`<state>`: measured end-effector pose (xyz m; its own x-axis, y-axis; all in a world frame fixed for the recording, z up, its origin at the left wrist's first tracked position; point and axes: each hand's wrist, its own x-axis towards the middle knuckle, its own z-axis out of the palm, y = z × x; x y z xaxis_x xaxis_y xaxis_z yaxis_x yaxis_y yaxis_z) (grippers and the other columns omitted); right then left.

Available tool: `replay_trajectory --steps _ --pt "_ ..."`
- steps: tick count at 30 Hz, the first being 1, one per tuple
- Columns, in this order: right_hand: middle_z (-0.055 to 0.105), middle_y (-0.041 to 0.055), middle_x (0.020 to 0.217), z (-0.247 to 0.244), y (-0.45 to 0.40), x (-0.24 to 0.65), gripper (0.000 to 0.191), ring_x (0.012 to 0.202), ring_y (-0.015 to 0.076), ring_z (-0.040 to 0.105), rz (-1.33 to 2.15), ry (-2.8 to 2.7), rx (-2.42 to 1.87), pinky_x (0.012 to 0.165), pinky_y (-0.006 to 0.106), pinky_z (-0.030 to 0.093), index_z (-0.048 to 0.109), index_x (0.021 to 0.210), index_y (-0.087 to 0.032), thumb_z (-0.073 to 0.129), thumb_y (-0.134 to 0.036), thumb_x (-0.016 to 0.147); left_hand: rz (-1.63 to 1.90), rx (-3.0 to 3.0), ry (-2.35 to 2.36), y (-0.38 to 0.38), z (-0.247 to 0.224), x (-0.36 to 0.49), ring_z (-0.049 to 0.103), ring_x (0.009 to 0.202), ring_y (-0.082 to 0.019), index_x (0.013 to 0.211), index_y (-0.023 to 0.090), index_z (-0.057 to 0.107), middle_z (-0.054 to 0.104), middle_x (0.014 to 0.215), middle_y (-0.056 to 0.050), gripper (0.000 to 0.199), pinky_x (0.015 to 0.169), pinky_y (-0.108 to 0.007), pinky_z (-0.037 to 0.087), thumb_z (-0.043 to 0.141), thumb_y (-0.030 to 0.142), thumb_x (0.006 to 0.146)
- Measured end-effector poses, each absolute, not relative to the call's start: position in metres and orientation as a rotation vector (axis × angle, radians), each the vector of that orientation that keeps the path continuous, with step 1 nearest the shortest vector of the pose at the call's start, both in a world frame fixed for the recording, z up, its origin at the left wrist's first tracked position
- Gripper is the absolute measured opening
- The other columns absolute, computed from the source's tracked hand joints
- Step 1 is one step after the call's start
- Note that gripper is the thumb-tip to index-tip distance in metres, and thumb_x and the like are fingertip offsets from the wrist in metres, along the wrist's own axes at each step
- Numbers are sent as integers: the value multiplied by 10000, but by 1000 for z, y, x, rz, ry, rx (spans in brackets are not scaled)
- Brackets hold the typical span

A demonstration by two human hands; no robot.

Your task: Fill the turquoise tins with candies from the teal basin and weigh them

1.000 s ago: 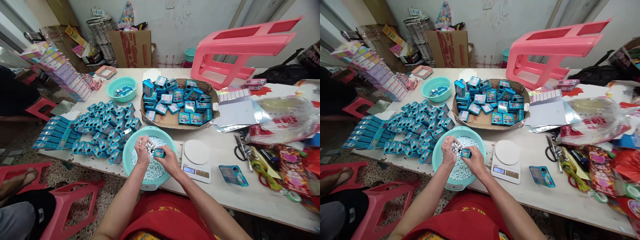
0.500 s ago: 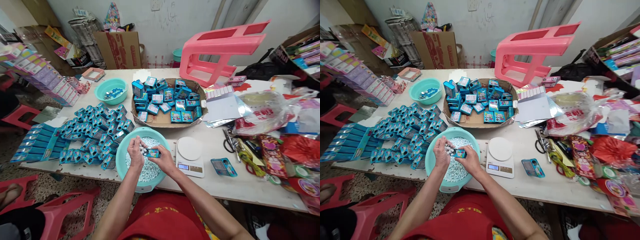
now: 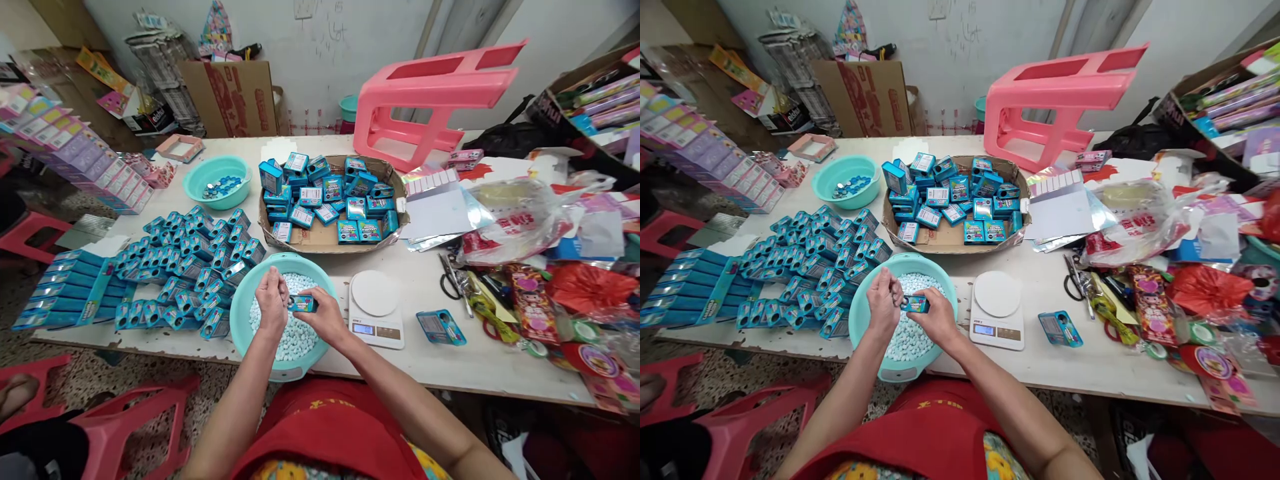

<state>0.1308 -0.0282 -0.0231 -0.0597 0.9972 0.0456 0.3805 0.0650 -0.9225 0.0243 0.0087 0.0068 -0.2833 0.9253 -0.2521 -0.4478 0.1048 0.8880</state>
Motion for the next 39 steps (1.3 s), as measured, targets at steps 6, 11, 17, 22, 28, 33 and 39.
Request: replay_trajectory --steps 6,11,17,22,28,33,39 --pt "627 4 863 -26 -27 134 343 851 199 590 1162 -1409 -1366 783 331 459 657 904 -216 780 -259 588 1426 573 1121 15 13 13 260 349 -42 646 179 451 345 472 70 366 331 -168 179 582 492 783" --pt "651 27 915 -10 -43 184 445 827 206 614 1285 -1098 -1361 758 337 494 616 983 -206 777 -383 608 913 1178 1611 10 -28 -33 554 709 -179 755 186 584 591 762 -66 326 570 -254 429 585 512 741" --pt "618 55 944 -54 -50 271 433 885 227 581 750 -963 -1747 810 390 474 574 1001 -186 704 -443 676 -113 1721 2050 -33 -94 -28 308 1231 -441 1290 174 479 402 1332 -222 657 920 -596 280 490 572 766" --pt "531 126 1162 -73 -36 295 493 1143 302 471 355 -1120 -1829 952 509 388 532 1088 -179 660 -473 713 -129 1750 1931 -53 -97 23 420 1100 -369 1242 153 509 475 1192 -177 628 894 -481 354 503 541 748" --pt "475 116 1286 -15 102 302 495 1224 289 412 258 -1852 -1689 1004 467 359 457 1250 -245 621 -338 792 43 1762 1739 -50 -104 42 515 976 -249 1097 179 580 527 1081 -107 364 895 -371 383 443 278 774" --pt "524 110 1219 -38 231 297 598 1120 318 480 695 -2458 -1698 920 439 423 595 1095 -226 800 -217 534 210 1592 1616 -45 -115 30 557 980 -234 964 176 628 614 995 -83 284 905 -338 400 503 238 717" --pt "516 146 1239 -81 252 293 606 1179 375 411 871 -2289 -1750 945 485 383 633 1054 -184 778 -148 467 565 797 1447 -35 -111 14 536 566 -163 838 202 577 558 640 1 221 528 -273 411 619 355 684"
